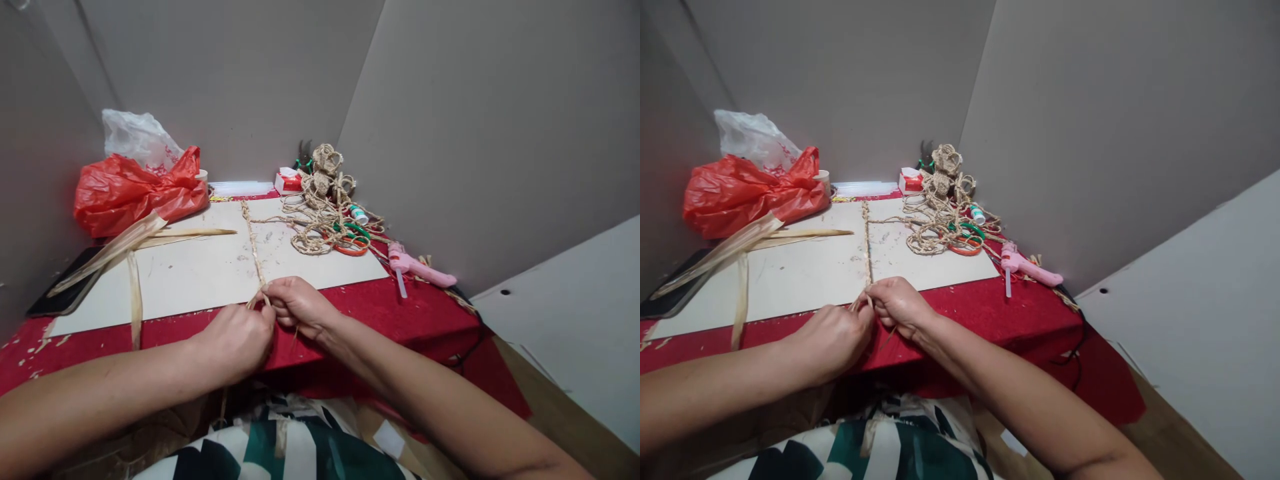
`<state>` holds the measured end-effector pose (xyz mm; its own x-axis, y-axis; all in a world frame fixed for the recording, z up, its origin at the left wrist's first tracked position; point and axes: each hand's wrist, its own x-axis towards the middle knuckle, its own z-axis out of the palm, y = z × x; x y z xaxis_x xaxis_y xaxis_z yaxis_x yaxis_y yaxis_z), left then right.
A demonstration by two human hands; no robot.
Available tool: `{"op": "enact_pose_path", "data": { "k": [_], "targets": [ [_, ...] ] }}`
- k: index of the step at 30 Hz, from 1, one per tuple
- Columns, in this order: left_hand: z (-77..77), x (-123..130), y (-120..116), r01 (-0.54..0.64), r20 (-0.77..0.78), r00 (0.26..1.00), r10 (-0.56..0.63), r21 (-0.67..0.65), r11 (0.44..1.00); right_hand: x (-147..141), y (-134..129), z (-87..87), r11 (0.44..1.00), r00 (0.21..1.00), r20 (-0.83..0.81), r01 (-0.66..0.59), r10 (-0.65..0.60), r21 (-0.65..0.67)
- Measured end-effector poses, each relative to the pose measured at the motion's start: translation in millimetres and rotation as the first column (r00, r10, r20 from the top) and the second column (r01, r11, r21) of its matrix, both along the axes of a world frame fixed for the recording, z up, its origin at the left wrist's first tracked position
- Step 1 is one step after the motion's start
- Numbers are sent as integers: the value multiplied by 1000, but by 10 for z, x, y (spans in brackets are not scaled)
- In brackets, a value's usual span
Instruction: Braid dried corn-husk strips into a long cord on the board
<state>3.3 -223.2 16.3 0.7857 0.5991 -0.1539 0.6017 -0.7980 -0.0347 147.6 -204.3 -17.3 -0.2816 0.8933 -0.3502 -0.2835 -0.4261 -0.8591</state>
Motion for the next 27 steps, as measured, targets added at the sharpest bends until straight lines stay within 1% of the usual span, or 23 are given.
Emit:
{"op": "enact_pose_path", "data": {
  "k": [1, 2, 3, 4, 5, 6, 7, 8, 9, 10, 11, 12, 13, 14, 15, 16, 17, 19, 21, 22, 24, 26, 27],
  "targets": [
    [46, -17, -15, 72, 25, 997, -70, -107, 992, 16, 3, 1, 1000, 1000, -15, -7, 7, -4],
    [98, -36, -9, 140, 79, 989, -125, -229, 963, 33, 7, 1, 1000, 999, -32, -16, 15, -7],
    [151, -57, 21, 192, 168, 976, -141, -344, 919, 50, 10, 0, 1000, 998, -53, -23, 23, -7],
    [196, -75, 76, 194, 284, 956, -77, -409, 892, 68, 13, -3, 999, 997, -77, -32, 31, -6],
    [230, -90, 153, 150, 409, 911, 49, -440, 885, 85, 16, -8, 999, 994, -103, -41, 40, -4],
    [246, -99, 244, 79, 554, 807, 203, -443, 893, 101, 20, -12, 999, 991, -128, -49, 48, -6],
    [243, -101, 339, -18, 671, 653, 351, -450, 893, 116, 24, -15, 998, 988, -147, -57, 54, -12],
    [221, -95, 428, -82, 728, 503, 466, -497, 864, 129, 28, -16, 998, 985, -160, -63, 59, -19],
    [183, -83, 503, -75, 714, 413, 566, -592, 802, 141, 32, -16, 997, 984, -167, -69, 64, -25],
    [132, -65, 556, -30, 640, 364, 677, -719, 695, 151, 35, -14, 997, 983, -168, -76, 70, -28],
    [76, -44, 588, 37, 532, 365, 764, -828, 559, 161, 36, -11, 996, 983, -165, -80, 74, -26],
    [19, -24, 601, 103, 422, 404, 811, -903, 418, 170, 38, -7, 996, 984, -159, -88, 84, -22],
    [-32, -5, 600, 153, 330, 454, 828, -944, 292, 180, 39, -4, 995, 984, -150, -99, 96, -16],
    [-73, 9, 592, 183, 268, 500, 824, -962, 202, 192, 40, -1, 994, 984, -136, -113, 111, -9],
    [-100, 18, 583, 194, 232, 534, 813, -970, 149, 206, 43, 0, 992, 985, -118, -130, 129, -2],
    [-115, 23, 578, 190, 214, 554, 805, -973, 128, 224, 48, 0, 988, 984, -95, -152, 152, 5],
    [-118, 24, 580, 174, 204, 564, 800, -977, 127, 244, 55, -1, 984, 982, -66, -179, 179, 13],
    [-108, 20, 601, 131, 194, 583, 789, -981, 144, 290, 77, -8, 973, 973, 43, -227, 225, 50],
    [-97, 18, 629, 90, 200, 611, 766, -979, 184, 330, 101, -16, 952, 942, 246, -268, 227, 146],
    [-96, 18, 640, 70, 207, 625, 753, -975, 210, 343, 112, -17, 932, 907, 372, -290, 196, 217],
    [-105, 22, 651, 28, 223, 645, 731, -963, 269, 351, 123, -11, 862, 794, 603, -358, 78, 360],
    [-122, 25, 651, -1, 235, 658, 716, -950, 312, 335, 116, 9, 783, 660, 749, -442, -46, 438],
    [-130, 26, 649, -4, 239, 662, 711, -947, 322, 322, 106, 24, 756, 598, 796, -477, -94, 448]
  ]
}}
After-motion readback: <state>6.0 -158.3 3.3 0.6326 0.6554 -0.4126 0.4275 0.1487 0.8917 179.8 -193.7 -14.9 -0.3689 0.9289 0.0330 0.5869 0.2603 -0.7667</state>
